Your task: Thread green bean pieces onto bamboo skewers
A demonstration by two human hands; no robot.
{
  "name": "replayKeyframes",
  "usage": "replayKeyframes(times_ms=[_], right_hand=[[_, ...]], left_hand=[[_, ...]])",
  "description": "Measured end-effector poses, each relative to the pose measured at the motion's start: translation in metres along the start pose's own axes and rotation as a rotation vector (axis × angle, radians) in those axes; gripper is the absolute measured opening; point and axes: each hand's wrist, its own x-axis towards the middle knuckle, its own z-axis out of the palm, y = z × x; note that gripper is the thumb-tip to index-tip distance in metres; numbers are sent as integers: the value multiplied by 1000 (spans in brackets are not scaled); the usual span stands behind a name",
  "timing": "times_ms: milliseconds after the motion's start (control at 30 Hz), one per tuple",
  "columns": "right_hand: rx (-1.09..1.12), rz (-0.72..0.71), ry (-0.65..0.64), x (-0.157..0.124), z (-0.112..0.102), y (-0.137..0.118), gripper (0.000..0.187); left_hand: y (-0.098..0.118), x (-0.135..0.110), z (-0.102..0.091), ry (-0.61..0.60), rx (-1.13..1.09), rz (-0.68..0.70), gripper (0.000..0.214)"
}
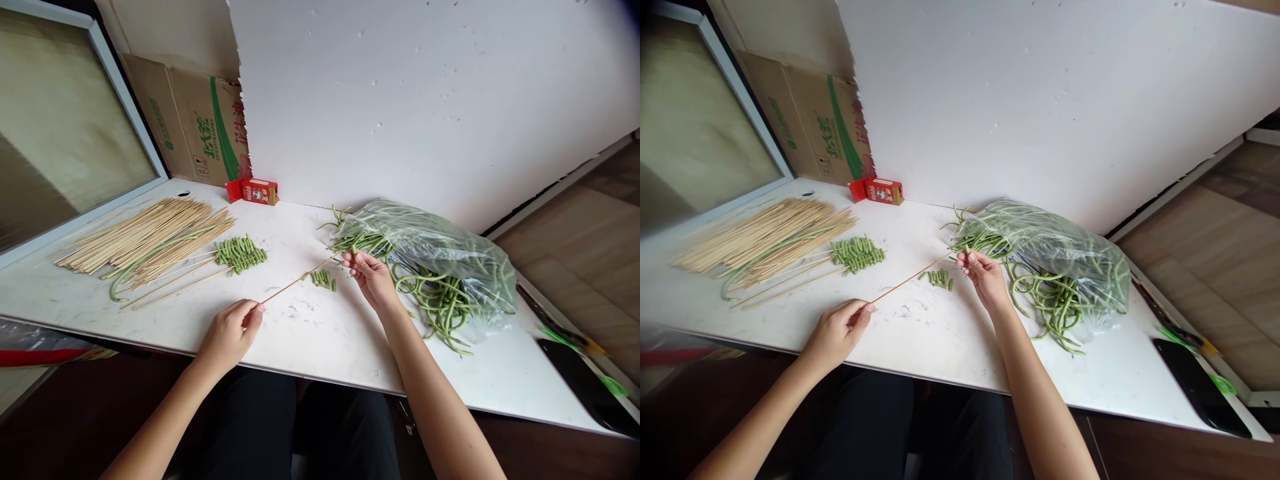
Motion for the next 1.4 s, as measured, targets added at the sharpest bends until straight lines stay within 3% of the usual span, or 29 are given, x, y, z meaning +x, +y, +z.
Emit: replayKeyframes(times_ms=[167,333,500,633,800,1400], right_hand=[[97,22,24,1,-1,3,40],[167,-7,145,7,-8,3,38],[213,5,178,10,-12,2,42],[211,31,135,9,-10,3,41],[172,7,59,5,-5,0,33],[58,27,45,-3,2,-9,38]], left_hand=[[2,12,-8,-7,23,24,30],[-7,60,-16,-48,146,156,31],[-24,98,-1,12,243,250,32],[-33,97,9,18,262,254,30],[-33,92,7,6,263,252,31],[-34,92,9,-21,321,257,35]])
